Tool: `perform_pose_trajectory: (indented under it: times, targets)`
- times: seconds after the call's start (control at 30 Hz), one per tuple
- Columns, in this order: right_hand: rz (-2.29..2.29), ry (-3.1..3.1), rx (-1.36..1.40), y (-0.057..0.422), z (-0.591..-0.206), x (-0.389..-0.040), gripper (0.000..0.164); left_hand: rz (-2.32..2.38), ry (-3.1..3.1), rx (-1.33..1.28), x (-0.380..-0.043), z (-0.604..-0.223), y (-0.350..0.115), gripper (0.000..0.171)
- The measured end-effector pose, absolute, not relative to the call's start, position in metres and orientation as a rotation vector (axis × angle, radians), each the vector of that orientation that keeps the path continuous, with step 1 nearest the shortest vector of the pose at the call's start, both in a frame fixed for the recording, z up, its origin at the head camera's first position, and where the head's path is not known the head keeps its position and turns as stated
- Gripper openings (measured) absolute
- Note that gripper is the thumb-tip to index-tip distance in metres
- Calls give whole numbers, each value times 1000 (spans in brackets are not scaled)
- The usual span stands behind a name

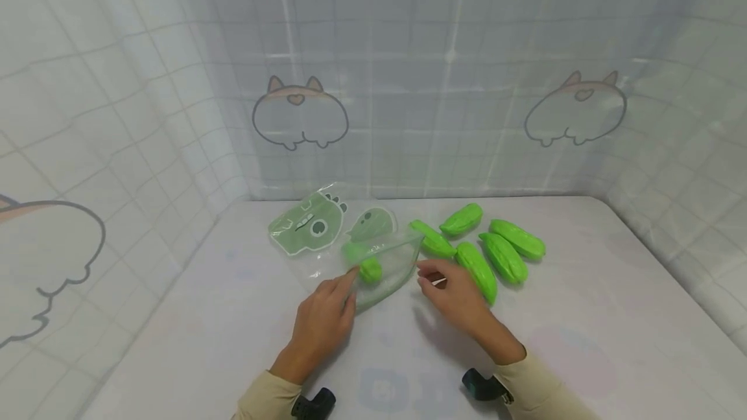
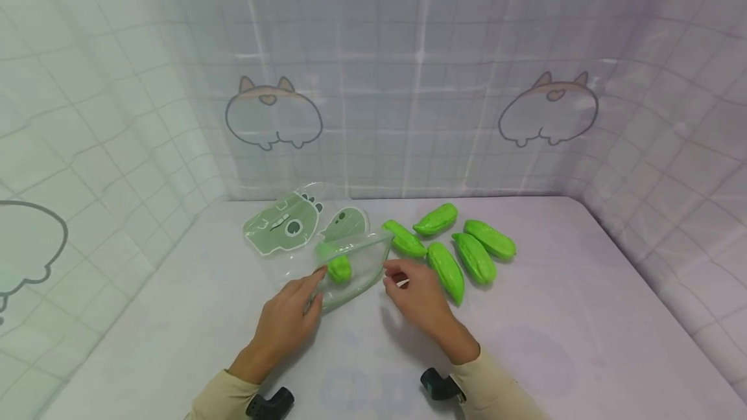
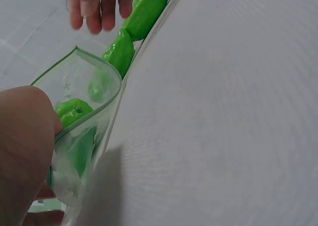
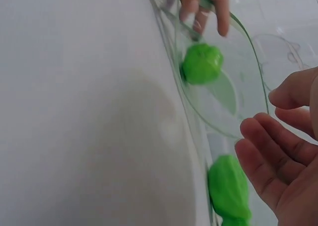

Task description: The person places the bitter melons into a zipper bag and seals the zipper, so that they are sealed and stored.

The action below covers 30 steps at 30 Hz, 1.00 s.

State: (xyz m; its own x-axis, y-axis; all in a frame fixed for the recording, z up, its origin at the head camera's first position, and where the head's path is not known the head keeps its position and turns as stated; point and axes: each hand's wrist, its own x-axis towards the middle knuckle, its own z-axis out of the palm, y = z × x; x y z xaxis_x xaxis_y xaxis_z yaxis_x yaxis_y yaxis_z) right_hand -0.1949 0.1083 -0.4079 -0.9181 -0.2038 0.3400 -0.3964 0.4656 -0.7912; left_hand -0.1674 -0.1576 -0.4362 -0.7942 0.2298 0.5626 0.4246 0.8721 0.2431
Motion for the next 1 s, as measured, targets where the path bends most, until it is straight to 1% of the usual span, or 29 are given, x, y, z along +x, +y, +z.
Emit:
perform_pose_trajectory:
  times: [0.2, 0.5, 0.77, 1.0]
  targets:
    - [1336, -2482, 512, 136, -404, -190, 23, -404, -2546, -462, -164, -434, -154, 47]
    - [1233, -2458, 478, 173, -400, -186, 22, -269, -2577, -464, -160, -430, -150, 49]
    - [1113, -2397, 413, 199, -402, -188, 24, -315, -2573, -472, -160, -432, -152, 51]
    - [1101, -2464, 373, 206, -406, -189, 24, -422, -2640, -430, -161, -432, -153, 56]
